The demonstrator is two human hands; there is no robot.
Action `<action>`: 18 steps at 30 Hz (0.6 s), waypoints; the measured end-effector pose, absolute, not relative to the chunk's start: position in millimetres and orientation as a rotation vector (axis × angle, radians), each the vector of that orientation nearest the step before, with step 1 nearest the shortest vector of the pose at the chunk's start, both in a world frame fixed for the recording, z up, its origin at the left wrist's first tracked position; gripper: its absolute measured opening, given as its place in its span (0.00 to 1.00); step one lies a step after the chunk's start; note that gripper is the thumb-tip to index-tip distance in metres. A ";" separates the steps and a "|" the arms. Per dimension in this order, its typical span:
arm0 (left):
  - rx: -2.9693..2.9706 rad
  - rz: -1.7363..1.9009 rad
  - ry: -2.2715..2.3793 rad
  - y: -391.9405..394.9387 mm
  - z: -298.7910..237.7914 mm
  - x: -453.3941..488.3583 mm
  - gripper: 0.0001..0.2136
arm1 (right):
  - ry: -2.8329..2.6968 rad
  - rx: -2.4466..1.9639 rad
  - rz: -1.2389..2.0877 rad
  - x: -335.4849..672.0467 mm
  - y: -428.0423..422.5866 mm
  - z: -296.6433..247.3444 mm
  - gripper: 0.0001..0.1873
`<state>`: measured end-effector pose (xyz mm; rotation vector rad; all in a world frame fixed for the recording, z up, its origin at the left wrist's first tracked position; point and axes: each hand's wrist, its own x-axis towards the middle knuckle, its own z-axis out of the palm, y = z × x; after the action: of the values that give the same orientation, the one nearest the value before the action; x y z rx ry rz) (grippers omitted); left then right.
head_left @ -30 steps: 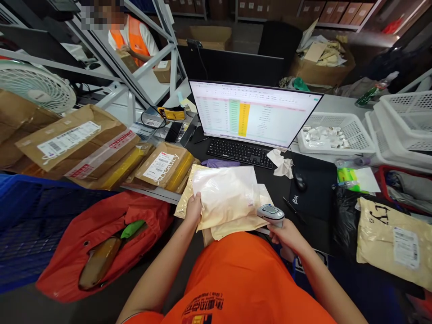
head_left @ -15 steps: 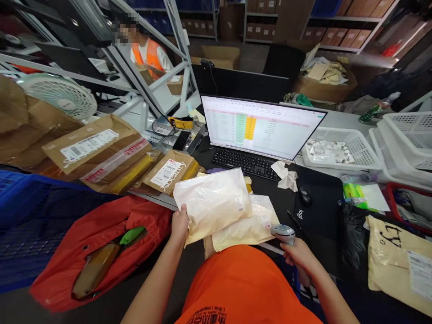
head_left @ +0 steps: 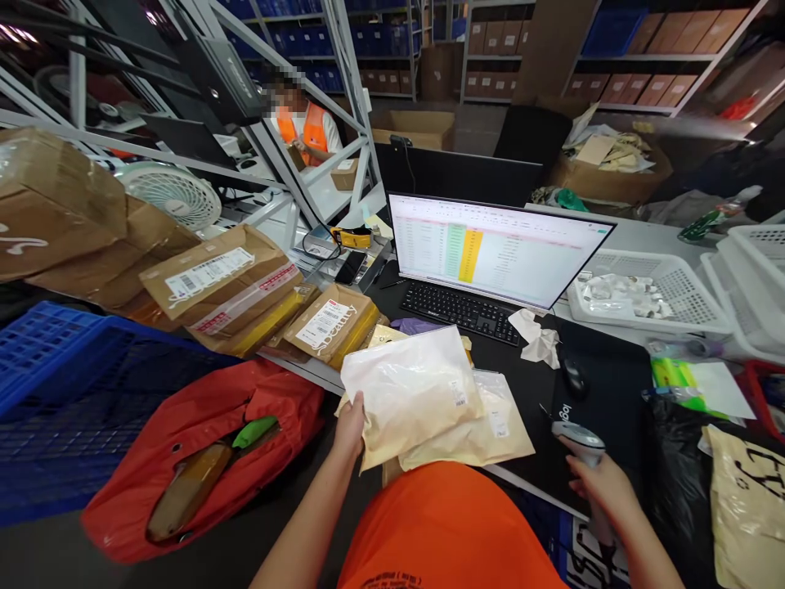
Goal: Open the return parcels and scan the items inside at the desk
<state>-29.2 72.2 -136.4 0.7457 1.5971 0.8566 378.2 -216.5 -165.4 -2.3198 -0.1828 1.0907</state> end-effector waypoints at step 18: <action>0.831 0.595 1.322 26.3 -143.7 29.8 0.20 | -0.552 -2.547 0.278 414.7 -245.0 -186.8 0.23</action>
<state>29.8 26.3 -143.7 0.8314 1.3223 0.5948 414.7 -245.0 -186.8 -2.5471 -0.5516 0.2782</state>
